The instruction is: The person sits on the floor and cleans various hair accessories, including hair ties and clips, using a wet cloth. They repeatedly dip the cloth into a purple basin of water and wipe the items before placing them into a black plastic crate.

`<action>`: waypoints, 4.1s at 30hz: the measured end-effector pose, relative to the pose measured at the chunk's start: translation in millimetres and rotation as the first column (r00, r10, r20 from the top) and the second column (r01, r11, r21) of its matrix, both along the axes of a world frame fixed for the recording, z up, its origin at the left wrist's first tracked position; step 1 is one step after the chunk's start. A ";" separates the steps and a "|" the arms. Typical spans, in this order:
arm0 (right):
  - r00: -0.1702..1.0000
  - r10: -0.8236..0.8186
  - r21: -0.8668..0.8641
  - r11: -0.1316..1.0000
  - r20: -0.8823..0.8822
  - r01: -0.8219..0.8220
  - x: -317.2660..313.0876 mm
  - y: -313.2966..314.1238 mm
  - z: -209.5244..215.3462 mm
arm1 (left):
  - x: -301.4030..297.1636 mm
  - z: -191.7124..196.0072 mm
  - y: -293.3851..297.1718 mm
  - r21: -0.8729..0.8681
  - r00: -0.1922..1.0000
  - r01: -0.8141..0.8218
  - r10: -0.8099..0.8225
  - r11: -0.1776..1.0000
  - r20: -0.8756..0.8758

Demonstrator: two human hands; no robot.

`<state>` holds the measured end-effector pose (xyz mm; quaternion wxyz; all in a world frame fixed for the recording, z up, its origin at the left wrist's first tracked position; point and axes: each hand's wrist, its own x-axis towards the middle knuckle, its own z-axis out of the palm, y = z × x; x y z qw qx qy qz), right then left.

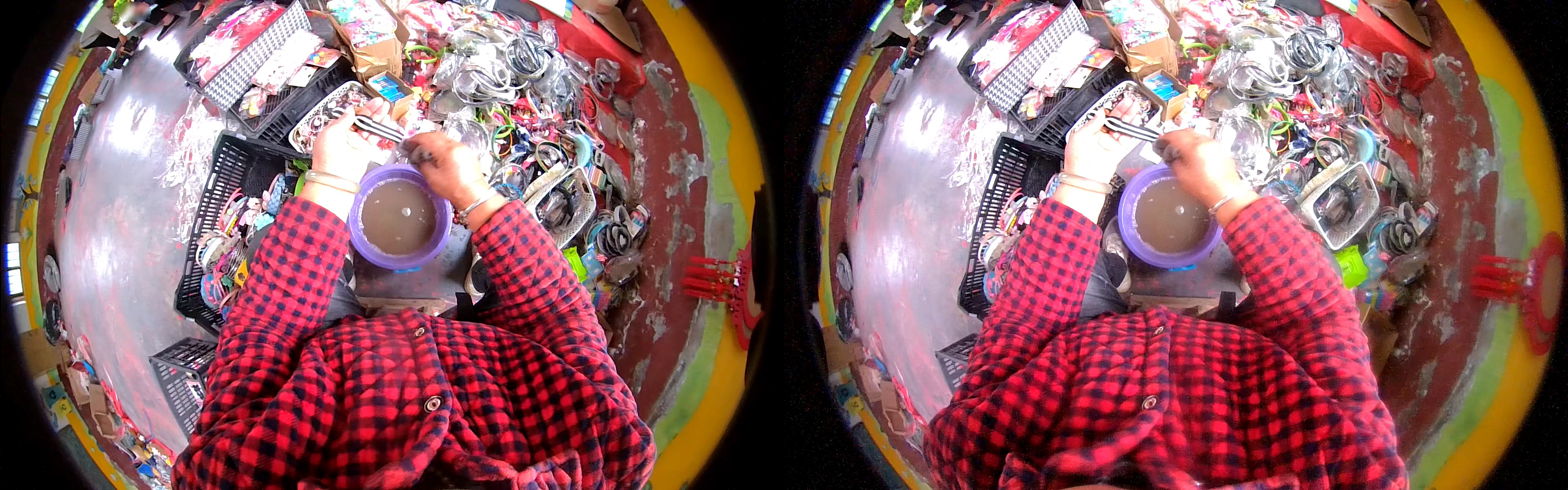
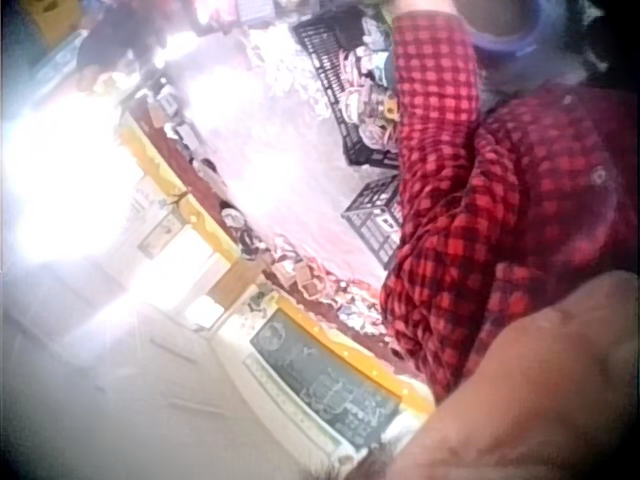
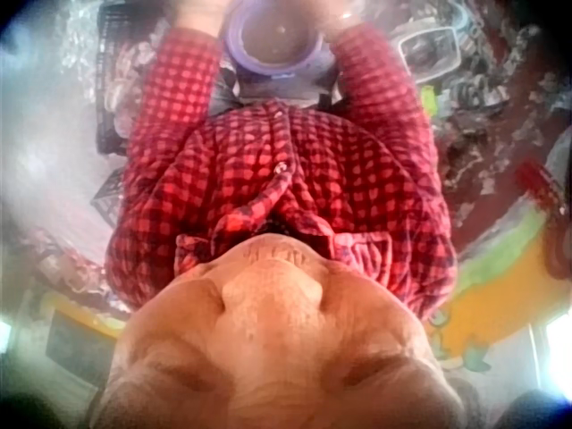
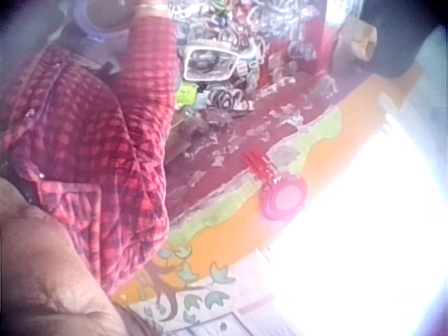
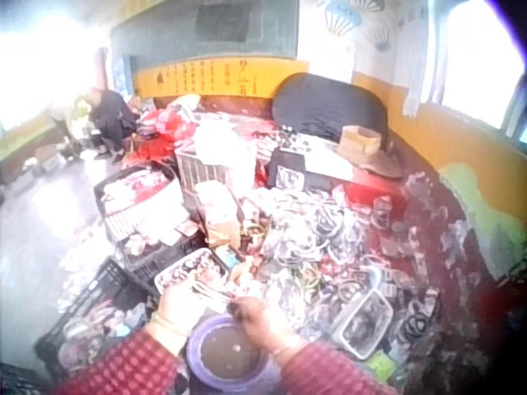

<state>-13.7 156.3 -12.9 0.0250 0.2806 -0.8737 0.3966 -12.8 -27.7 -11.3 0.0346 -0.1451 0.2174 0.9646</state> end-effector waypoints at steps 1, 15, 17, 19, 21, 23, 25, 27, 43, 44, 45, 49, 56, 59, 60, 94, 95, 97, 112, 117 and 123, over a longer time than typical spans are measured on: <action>0.969 -0.073 -0.123 0.987 0.234 0.104 -7.2 5.7 -1.8 | -0.7 -1.0 -2.8 0.009 0.999 0.025 -0.025 1.000 -0.034; 0.863 0.183 -0.519 0.848 0.470 0.103 -12.0 -6.4 -10.4 | 0.5 -22.7 16.0 -0.060 0.992 0.086 -0.091 0.994 -0.089; 0.856 0.175 -0.480 0.872 0.486 0.094 -8.6 -5.4 4.5 | 4.5 -23.2 15.4 -0.045 0.989 0.123 -0.126 0.991 -0.082; 0.863 0.175 -0.467 0.880 0.475 0.079 -6.7 -4.8 10.8 | 5.5 -20.7 14.9 -0.044 0.987 0.128 -0.132 0.991 -0.096; 0.881 0.184 -0.482 0.874 0.436 0.056 -5.8 -5.0 11.8 | 6.2 -16.5 13.3 -0.046 0.984 0.142 -0.146 0.989 -0.103; 0.830 0.250 -0.526 0.848 0.499 0.061 -3.3 -4.1 14.9 | 6.6 -11.9 9.9 -0.052 0.980 0.165 -0.170 0.985 -0.104; 0.819 0.279 -0.529 0.848 0.501 0.034 -4.1 -3.1 13.3 | 5.0 -16.3 1.0 -0.026 0.945 0.244 -0.243 0.969 -0.218; 0.855 0.267 -0.482 0.876 0.445 -0.022 -8.3 -2.6 6.6 | 4.5 -16.2 -1.1 -0.023 0.932 0.270 -0.267 0.963 -0.244; 0.865 0.209 -0.497 0.866 0.457 0.054 -1.7 -7.5 4.7 | 4.0 -30.1 12.2 -0.158 0.968 0.220 -0.235 0.963 -0.086; 0.872 0.202 -0.487 0.872 0.445 0.047 -1.2 -7.7 6.3 | 3.8 -29.5 9.6 -0.169 0.971 0.219 -0.231 0.961 -0.059; 0.858 0.215 -0.511 0.857 0.467 0.063 -1.5 -7.2 5.9 | 3.1 -26.1 8.2 -0.124 0.975 0.205 -0.213 0.971 -0.057; 0.856 0.205 -0.569 0.813 0.475 0.122 -8.0 -0.7 -2.0 | 3.6 -5.7 2.3 0.030 0.990 0.143 -0.144 0.989 0.010; 0.728 0.302 -0.755 0.493 0.615 0.433 -19.0 15.1 0.5 | 5.7 -0.8 5.7 -0.023 0.991 0.082 -0.084 0.996 -0.107; 0.652 0.324 -0.725 0.385 0.686 0.571 -25.5 22.6 7.2 | 6.5 2.6 9.9 -0.302 0.935 0.142 -0.228 0.943 -0.271; 0.658 0.295 -0.718 0.371 0.693 0.589 -28.7 25.9 9.1 | 8.4 4.4 12.5 -0.364 0.928 0.148 -0.256 0.919 -0.269; 0.931 -0.321 -0.432 0.825 0.173 0.365 -30.5 27.8 18.1 | 26.4 17.3 31.9 -0.810 0.738 0.302 -0.661 0.502 -0.134; 0.900 -0.238 -0.585 0.693 0.366 0.421 -39.1 39.0 15.4 | 26.0 19.3 29.9 -0.811 0.740 0.292 -0.657 0.506 -0.144; 0.842 -0.080 -0.718 0.483 0.533 0.500 -46.4 53.7 16.6 | 23.5 14.1 23.7 -0.790 0.752 0.283 -0.637 0.543 -0.168; 0.947 0.021 -0.172 0.982 -0.322 -0.081 -8.2 19.4 42.0 | 21.1 1.6 32.0 -0.845 0.834 0.185 -0.535 0.502 -0.135; 0.943 -0.082 -0.128 0.991 -0.323 0.042 -19.2 26.3 33.6 | 25.6 4.3 32.0 -0.898 0.776 0.151 -0.613 0.413 -0.151; 0.944 0.045 -0.117 0.989 -0.327 -0.087 -1.7 16.9 41.6 | 25.5 -1.3 37.7 -0.912 0.840 0.092 -0.523 0.400 -0.145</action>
